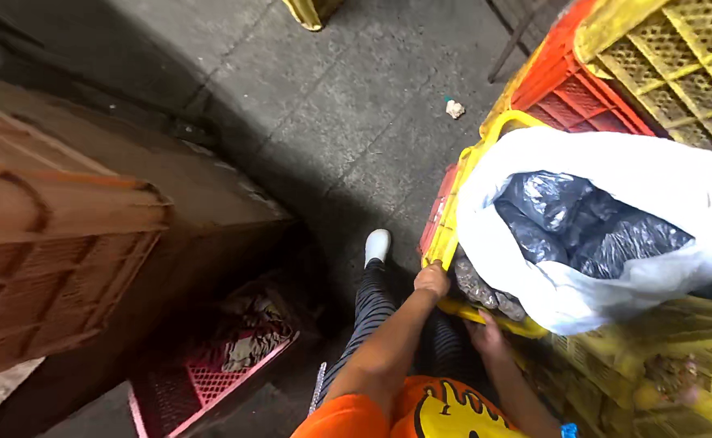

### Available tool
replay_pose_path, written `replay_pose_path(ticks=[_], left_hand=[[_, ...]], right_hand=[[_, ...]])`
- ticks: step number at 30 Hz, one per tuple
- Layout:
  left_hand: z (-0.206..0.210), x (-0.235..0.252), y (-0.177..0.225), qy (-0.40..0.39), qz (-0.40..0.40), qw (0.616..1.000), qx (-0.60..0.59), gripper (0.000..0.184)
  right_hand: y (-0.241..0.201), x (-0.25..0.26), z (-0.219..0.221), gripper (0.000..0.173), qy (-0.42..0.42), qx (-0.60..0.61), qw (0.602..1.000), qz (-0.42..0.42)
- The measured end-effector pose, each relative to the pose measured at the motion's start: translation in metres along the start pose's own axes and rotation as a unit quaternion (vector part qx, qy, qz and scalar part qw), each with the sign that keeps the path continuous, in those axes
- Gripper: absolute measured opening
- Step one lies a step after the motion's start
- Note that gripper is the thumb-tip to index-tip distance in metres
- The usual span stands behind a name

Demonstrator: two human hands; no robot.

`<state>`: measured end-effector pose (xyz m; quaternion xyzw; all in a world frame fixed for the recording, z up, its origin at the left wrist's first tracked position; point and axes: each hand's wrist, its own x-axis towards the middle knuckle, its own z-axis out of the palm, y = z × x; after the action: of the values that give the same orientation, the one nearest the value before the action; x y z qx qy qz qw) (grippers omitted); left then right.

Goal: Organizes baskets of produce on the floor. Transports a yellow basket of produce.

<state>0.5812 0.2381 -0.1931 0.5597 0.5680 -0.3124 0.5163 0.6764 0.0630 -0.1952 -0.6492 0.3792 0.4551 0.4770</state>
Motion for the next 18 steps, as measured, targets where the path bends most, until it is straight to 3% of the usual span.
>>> replay_pose_path(ticks=[10,15,18], left_hand=[[0.004,-0.011,-0.006,-0.009,0.038,0.997,-0.060,0.053],[0.006,-0.007,-0.009,-0.022,0.045,0.997,-0.058,0.057],[0.006,-0.003,-0.011,-0.019,0.046,0.997,-0.057,0.055]], right_hand=[[-0.003,0.000,-0.011,0.030,-0.005,-0.015,1.000,-0.024],[-0.006,0.001,-0.012,0.036,0.016,-0.023,1.000,-0.009],[-0.018,-0.004,-0.018,0.032,0.007,-0.118,0.992,0.036]])
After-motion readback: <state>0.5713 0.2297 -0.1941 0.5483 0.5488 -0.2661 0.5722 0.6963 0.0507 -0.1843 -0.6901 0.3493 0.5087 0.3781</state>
